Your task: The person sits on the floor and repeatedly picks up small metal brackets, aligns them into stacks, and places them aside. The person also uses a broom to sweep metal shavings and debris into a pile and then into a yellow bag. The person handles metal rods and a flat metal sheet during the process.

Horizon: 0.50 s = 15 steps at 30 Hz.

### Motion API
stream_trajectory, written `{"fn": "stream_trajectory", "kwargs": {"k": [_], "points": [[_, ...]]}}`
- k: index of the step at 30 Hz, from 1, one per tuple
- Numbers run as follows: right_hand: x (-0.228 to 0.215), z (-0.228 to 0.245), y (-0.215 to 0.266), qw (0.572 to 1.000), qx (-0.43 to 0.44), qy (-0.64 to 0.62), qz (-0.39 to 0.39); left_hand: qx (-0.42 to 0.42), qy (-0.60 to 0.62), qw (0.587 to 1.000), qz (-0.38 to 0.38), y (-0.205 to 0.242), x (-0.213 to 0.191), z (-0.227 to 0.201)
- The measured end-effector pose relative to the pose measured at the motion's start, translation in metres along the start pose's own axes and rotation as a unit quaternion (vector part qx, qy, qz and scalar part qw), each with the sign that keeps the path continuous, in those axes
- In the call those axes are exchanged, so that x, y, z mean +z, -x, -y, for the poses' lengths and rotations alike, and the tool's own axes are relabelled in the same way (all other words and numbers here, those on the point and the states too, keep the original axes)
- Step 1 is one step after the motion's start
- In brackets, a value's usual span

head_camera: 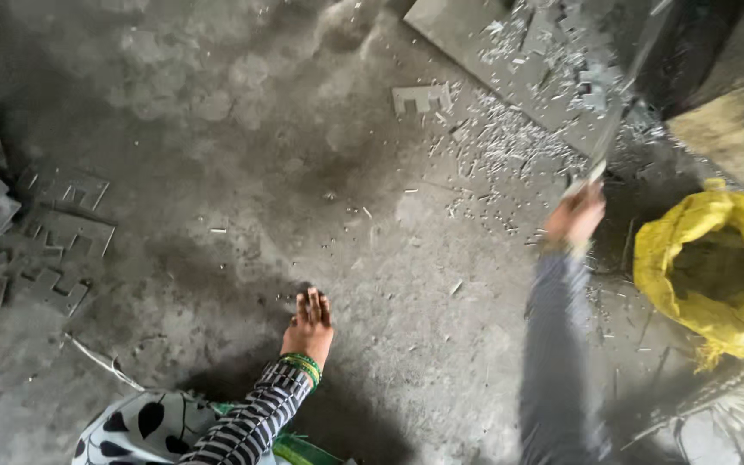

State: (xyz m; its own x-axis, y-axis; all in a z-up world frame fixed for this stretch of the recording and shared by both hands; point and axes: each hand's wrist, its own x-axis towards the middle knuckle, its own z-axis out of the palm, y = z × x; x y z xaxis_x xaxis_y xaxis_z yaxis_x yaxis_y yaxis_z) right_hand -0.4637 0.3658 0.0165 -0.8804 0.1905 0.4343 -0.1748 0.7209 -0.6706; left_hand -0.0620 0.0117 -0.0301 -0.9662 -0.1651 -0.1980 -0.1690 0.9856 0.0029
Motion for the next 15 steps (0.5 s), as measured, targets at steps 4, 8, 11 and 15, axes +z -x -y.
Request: {"fn": "stream_trajectory", "kwargs": {"k": [4, 8, 11, 15], "points": [[0.043, -0.020, -0.153, 0.996, 0.058, 0.048, -0.051, 0.001, -0.017, 0.999, -0.052, -0.003, 0.009, -0.003], [0.037, -0.023, -0.233, 0.983, 0.103, 0.136, -0.068, 0.002, -0.012, 0.997, -0.075, -0.005, 0.012, -0.001], [0.009, -0.032, -0.207, 0.974, 0.087, 0.192, -0.082, -0.009, -0.022, 0.996, -0.081, -0.004, 0.015, -0.006], [-0.010, -0.022, -0.006, 0.979, -0.004, 0.203, -0.018, -0.020, -0.008, 0.999, -0.045, -0.008, 0.017, -0.003]]}}
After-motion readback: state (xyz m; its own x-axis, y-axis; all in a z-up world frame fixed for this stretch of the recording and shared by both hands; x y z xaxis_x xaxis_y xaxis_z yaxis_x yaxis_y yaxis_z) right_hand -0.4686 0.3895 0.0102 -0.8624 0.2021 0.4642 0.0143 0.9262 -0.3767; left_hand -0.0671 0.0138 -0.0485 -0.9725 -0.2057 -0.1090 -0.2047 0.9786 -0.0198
